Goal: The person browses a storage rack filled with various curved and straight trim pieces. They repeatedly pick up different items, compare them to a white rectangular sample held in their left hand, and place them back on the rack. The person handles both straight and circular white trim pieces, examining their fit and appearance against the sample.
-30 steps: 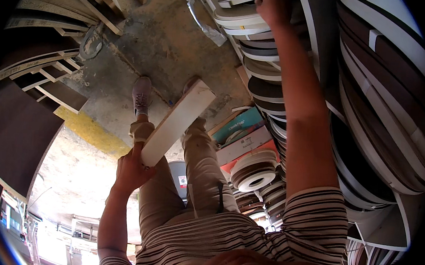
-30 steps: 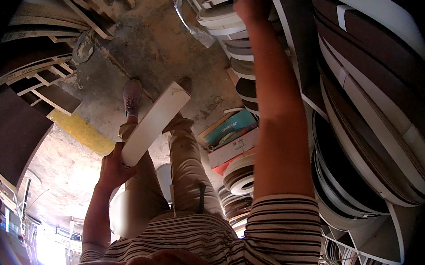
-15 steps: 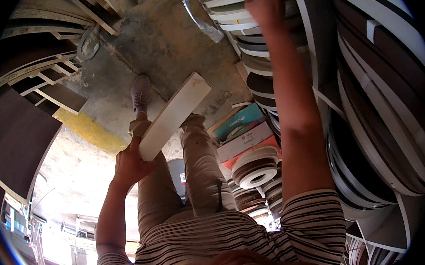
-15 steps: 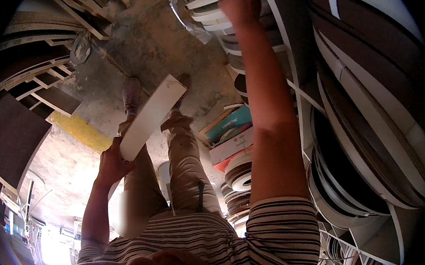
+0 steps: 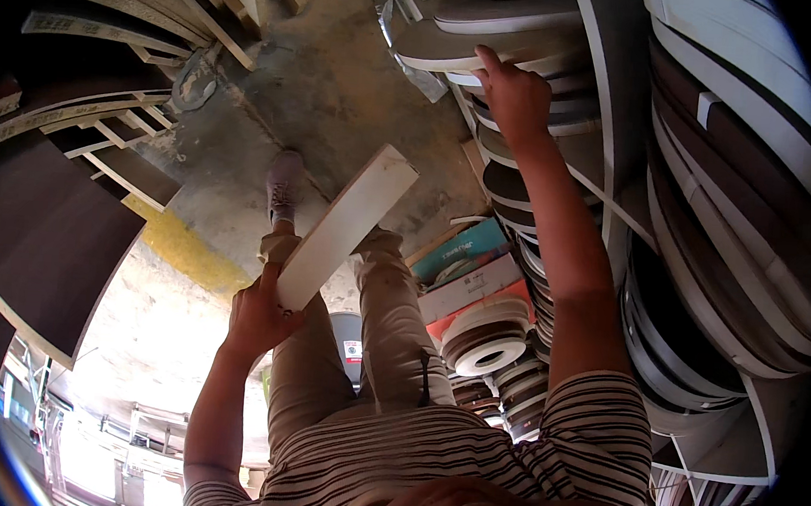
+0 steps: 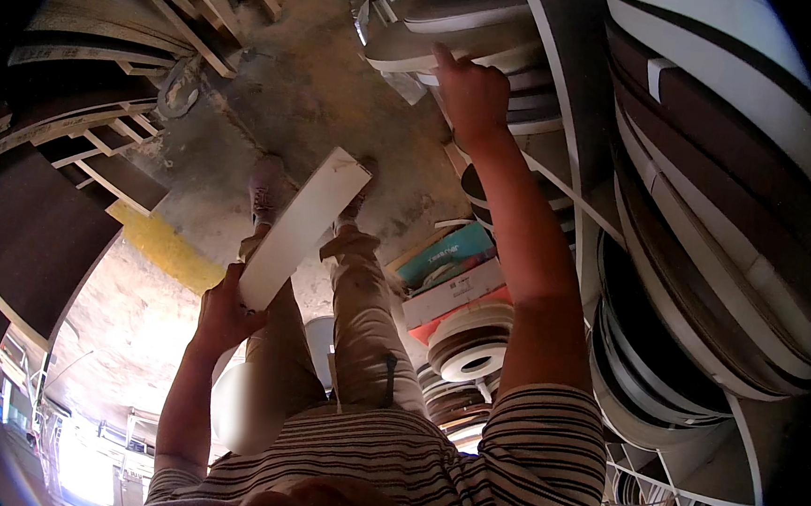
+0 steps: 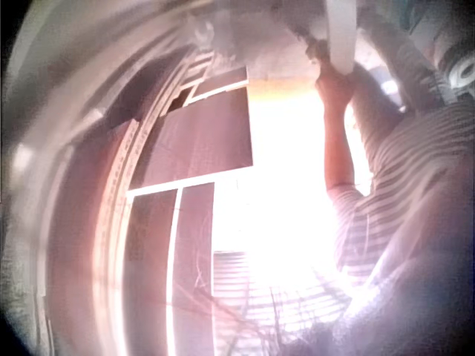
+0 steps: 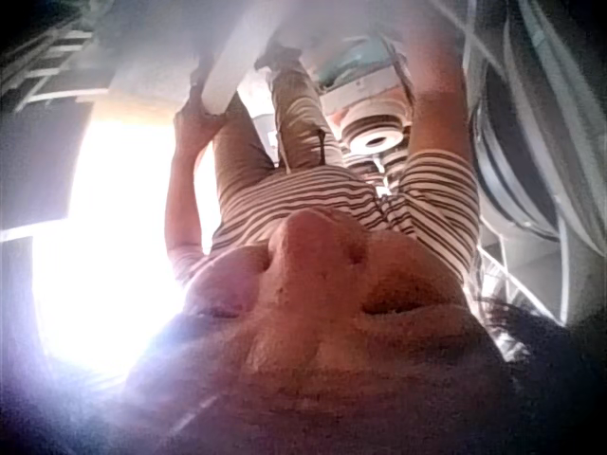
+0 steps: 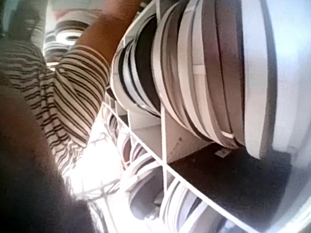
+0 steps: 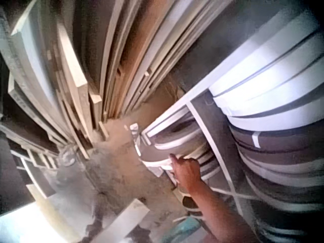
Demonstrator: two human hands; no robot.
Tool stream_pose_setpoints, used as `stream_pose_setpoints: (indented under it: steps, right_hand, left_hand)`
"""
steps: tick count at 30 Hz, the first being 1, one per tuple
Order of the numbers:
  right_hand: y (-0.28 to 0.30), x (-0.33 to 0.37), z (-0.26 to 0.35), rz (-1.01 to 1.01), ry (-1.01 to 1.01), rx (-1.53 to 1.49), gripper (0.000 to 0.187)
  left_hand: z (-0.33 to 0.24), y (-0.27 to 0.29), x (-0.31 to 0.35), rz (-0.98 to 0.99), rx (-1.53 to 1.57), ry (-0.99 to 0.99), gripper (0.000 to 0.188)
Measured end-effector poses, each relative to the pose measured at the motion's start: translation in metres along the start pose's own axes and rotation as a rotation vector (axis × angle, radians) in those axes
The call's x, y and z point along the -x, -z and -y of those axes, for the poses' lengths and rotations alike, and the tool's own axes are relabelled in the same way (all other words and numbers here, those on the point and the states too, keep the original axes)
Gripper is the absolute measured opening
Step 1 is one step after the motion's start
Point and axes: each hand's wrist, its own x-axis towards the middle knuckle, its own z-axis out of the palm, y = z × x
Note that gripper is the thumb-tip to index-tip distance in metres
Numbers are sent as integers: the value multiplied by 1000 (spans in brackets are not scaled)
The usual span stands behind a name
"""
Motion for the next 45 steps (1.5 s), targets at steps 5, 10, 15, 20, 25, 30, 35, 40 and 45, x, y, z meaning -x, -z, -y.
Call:
stream_pose_setpoints:
  steps: [5, 10, 15, 20, 25, 30, 35, 40, 45]
  right_hand:
    - [2, -9, -4, 12, 40, -77, 24]
    - [6, -10, 8, 144, -120, -149, 48]
    - [25, 41, 49, 162, -336, -513, 62]
    - [72, 135, 108, 442, -261, -652, 54]
    - [123, 213, 160, 811, -206, -709, 47]
    - [185, 298, 225, 620, -578, -902, 37]
    - [235, 362, 271, 708, -521, -868, 34]
    - [279, 397, 285, 583, -744, -928, 36]
    - [309, 449, 300, 374, -944, -1001, 35]
  left_hand:
    - [2, 0, 3, -14, 82, -2, 68]
    - [-6, 6, 7, 0, 76, -21, 71]
    - [-18, 24, 33, 14, 69, -83, 71]
    - [-28, 39, 78, 29, 87, -98, 62]
    - [-48, 72, 127, 52, 69, -124, 63]
    - [-49, 96, 161, 130, -113, -197, 63]
    - [-85, 113, 200, 189, -370, -270, 64]
    - [-112, 108, 221, 227, -633, -375, 65]
    - [-112, 74, 225, 281, -717, -444, 65]
